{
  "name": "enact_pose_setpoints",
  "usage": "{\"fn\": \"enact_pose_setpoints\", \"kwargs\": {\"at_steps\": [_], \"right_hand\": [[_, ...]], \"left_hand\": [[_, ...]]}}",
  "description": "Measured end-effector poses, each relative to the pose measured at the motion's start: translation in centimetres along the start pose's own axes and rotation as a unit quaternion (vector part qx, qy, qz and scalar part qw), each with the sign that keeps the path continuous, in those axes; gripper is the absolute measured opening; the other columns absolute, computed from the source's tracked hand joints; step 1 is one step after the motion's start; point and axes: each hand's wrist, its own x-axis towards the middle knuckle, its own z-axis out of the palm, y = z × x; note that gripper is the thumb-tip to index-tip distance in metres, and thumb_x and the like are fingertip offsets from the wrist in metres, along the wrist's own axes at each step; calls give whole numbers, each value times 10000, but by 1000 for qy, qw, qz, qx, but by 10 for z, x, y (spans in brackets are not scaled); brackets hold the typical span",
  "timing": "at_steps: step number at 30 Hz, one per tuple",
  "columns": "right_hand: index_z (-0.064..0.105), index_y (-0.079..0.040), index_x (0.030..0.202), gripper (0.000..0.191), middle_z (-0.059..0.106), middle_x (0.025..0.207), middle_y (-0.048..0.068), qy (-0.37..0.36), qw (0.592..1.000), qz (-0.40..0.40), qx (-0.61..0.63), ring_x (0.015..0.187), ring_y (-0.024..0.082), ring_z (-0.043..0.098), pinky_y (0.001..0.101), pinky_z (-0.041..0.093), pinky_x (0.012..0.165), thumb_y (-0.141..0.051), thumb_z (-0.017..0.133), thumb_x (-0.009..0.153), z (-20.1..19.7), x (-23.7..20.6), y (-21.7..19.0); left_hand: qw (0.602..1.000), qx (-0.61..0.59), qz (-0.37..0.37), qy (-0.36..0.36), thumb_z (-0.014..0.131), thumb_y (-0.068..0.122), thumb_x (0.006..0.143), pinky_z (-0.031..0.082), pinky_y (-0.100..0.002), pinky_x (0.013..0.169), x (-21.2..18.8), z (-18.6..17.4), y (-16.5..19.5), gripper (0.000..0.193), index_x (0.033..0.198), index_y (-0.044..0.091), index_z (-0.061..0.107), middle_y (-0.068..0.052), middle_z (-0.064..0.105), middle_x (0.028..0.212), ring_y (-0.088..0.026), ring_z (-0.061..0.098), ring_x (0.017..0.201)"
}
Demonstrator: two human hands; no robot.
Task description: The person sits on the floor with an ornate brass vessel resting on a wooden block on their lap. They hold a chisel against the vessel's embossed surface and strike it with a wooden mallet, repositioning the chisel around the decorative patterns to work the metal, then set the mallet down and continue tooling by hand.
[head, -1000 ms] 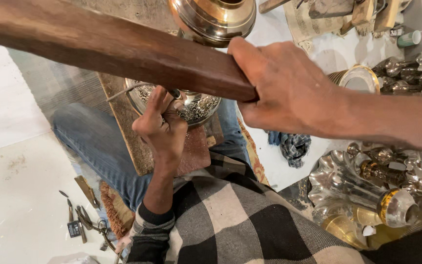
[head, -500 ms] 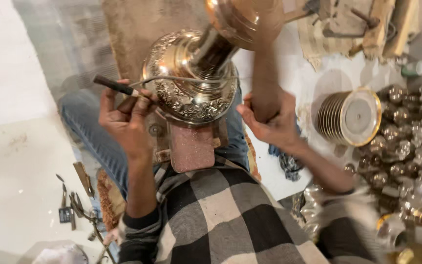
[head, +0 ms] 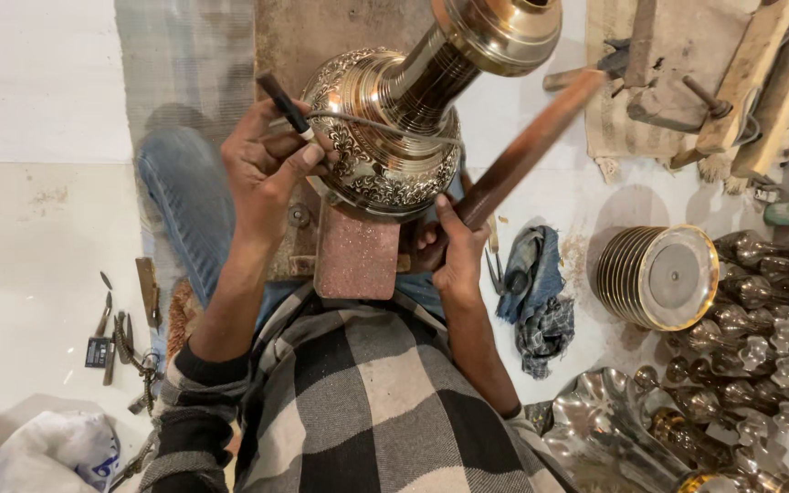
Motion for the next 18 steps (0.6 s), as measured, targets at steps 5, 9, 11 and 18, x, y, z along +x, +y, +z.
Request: {"fn": "enact_pose_setpoints", "kwargs": {"at_steps": [5, 9, 11, 18], "right_hand": [[288, -2, 1595, 819, 562, 722, 16, -50, 997, 32, 58, 484, 123, 542, 294, 465, 428, -95, 730, 912, 10, -10, -8], [294, 43, 1632, 828, 573, 686, 38, -118, 993, -3, 14, 501, 138, 535, 301, 449, 450, -89, 745, 951, 9, -3, -17], [312, 28, 1606, 811, 560, 658, 24, -157, 986, 28, 53, 490, 138, 530, 315, 455, 448, -81, 758, 938, 9, 8, -25], [411, 38, 1481, 710, 623, 740, 62, -237, 968, 80, 23, 478, 136, 519, 324, 452, 436, -130, 793, 907, 7, 54, -43]], "left_hand": [[999, 10, 24, -30, 660, -93, 995, 708, -348, 745, -6, 12, 19, 324, 1301, 1, 605, -164, 766, 969, -225, 789, 851], [999, 24, 18, -44, 651, -117, 991, 701, -337, 721, -8, 17, 33, 308, 1281, -21, 612, -173, 767, 977, -235, 794, 854], [998, 20, 17, -60, 638, -129, 984, 697, -328, 703, -3, 22, 37, 318, 1281, -23, 604, -175, 770, 979, -238, 795, 854], [968, 135, 85, -194, 585, -203, 951, 692, -349, 851, 16, 47, 18, 349, 1259, -44, 629, -214, 762, 1051, -266, 808, 969]]}}
